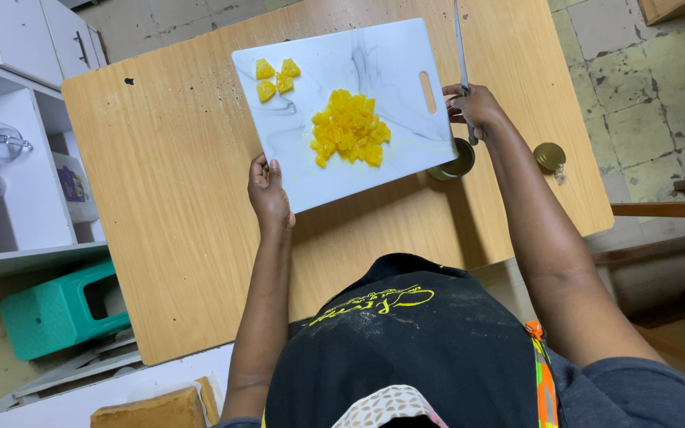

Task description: The person uses a knife to chop yellow fruit into small pieces on a white cutting board. They repeatedly cut the fruit and occasionally transfer some pieces into a metal cup.

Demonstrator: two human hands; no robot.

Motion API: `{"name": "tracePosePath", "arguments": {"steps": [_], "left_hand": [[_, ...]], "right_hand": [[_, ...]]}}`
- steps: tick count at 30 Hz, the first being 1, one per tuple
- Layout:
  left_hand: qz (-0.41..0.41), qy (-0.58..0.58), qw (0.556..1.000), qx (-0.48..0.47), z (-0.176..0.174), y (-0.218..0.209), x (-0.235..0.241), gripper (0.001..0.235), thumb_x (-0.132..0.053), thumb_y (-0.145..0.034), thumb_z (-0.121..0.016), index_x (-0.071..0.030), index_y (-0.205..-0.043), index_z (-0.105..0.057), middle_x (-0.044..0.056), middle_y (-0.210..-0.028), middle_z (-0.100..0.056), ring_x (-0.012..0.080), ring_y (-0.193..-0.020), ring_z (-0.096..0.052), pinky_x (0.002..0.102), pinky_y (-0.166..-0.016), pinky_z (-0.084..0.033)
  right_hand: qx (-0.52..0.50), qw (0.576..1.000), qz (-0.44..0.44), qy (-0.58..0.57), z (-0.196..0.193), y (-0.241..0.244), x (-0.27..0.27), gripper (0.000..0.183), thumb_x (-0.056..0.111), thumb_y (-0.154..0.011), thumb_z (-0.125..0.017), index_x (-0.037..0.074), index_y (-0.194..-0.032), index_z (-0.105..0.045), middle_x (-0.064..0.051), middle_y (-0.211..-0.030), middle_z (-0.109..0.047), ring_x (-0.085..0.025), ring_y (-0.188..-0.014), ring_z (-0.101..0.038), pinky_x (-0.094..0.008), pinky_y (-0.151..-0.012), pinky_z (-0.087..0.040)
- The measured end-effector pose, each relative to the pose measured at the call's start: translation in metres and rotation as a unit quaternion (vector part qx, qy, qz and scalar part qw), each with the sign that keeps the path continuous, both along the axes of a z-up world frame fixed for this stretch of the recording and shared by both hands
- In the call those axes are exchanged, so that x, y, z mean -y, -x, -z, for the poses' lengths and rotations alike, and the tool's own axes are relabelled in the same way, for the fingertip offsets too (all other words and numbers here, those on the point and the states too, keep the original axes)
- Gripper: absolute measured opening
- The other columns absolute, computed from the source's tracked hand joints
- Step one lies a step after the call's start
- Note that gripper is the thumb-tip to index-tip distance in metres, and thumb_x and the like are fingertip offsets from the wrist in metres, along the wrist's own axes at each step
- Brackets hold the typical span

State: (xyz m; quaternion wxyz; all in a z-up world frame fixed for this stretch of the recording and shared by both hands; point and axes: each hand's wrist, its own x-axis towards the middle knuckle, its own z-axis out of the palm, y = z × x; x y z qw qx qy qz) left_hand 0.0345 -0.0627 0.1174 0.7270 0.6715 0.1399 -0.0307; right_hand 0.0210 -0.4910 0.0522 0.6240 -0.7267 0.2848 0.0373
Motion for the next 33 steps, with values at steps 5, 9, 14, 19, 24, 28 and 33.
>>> {"name": "tracePosePath", "arguments": {"steps": [5,9,14,19,24,28,33], "left_hand": [[-0.002,0.002,1.000,0.004,-0.005,0.001,0.002,0.017,-0.015,-0.108,-0.054,-0.013,-0.123,-0.063,0.002,-0.107,-0.063,0.0095,-0.098,-0.060,0.029,-0.085,-0.064],[-0.002,0.001,1.000,0.000,-0.011,0.002,0.004,0.017,-0.015,-0.108,-0.054,-0.013,-0.122,-0.064,0.001,-0.106,-0.063,0.0089,-0.097,-0.061,0.028,-0.085,-0.065],[-0.005,0.005,1.000,0.000,-0.006,0.003,0.003,0.017,-0.015,-0.108,-0.055,-0.013,-0.123,-0.063,0.001,-0.106,-0.063,0.0092,-0.097,-0.060,0.029,-0.086,-0.065],[-0.005,0.007,1.000,0.003,-0.001,0.003,0.002,0.017,-0.015,-0.108,-0.055,-0.013,-0.123,-0.063,0.001,-0.107,-0.062,0.0083,-0.098,-0.059,0.028,-0.087,-0.064],[-0.006,0.009,1.000,0.002,-0.004,0.005,0.003,0.017,-0.015,-0.108,-0.055,-0.014,-0.123,-0.064,0.000,-0.107,-0.063,0.0082,-0.098,-0.061,0.028,-0.087,-0.064],[-0.006,0.013,1.000,0.002,-0.005,0.005,0.005,0.017,-0.015,-0.108,-0.055,-0.014,-0.124,-0.063,0.001,-0.108,-0.063,0.0090,-0.098,-0.061,0.029,-0.087,-0.064],[0.003,0.015,1.000,0.000,0.002,0.004,0.002,0.017,-0.016,-0.108,-0.054,-0.014,-0.123,-0.063,0.000,-0.107,-0.062,0.0092,-0.097,-0.062,0.031,-0.087,-0.065]], "right_hand": [[0.003,1.000,0.002,-0.003,0.000,-0.001,0.000,0.035,0.001,-0.092,-0.055,0.005,-0.124,-0.070,-0.010,-0.088,-0.068,-0.019,-0.079,-0.071,-0.037,-0.079,-0.066],[0.006,1.000,0.003,-0.005,0.011,-0.003,0.004,0.035,0.001,-0.092,-0.055,0.005,-0.123,-0.071,-0.010,-0.088,-0.067,-0.019,-0.079,-0.071,-0.037,-0.080,-0.066],[-0.001,1.000,0.004,-0.002,0.001,0.000,0.000,0.036,0.001,-0.091,-0.054,0.006,-0.123,-0.071,-0.009,-0.087,-0.067,-0.018,-0.079,-0.071,-0.037,-0.079,-0.066],[-0.003,1.000,0.004,-0.003,-0.004,0.002,-0.002,0.036,0.001,-0.091,-0.054,0.005,-0.123,-0.071,-0.010,-0.087,-0.067,-0.019,-0.079,-0.070,-0.037,-0.079,-0.066],[-0.002,1.000,0.005,-0.004,-0.002,0.002,-0.002,0.038,0.001,-0.090,-0.054,0.005,-0.124,-0.070,-0.009,-0.087,-0.067,-0.018,-0.078,-0.070,-0.037,-0.079,-0.066],[-0.001,1.000,0.004,-0.005,-0.001,0.002,-0.001,0.038,0.001,-0.090,-0.054,0.004,-0.124,-0.070,-0.010,-0.088,-0.067,-0.018,-0.078,-0.070,-0.037,-0.079,-0.067],[-0.002,1.000,0.000,-0.002,-0.006,0.005,-0.003,0.039,0.001,-0.090,-0.053,0.004,-0.126,-0.069,-0.011,-0.089,-0.067,-0.018,-0.079,-0.069,-0.037,-0.080,-0.066]]}}
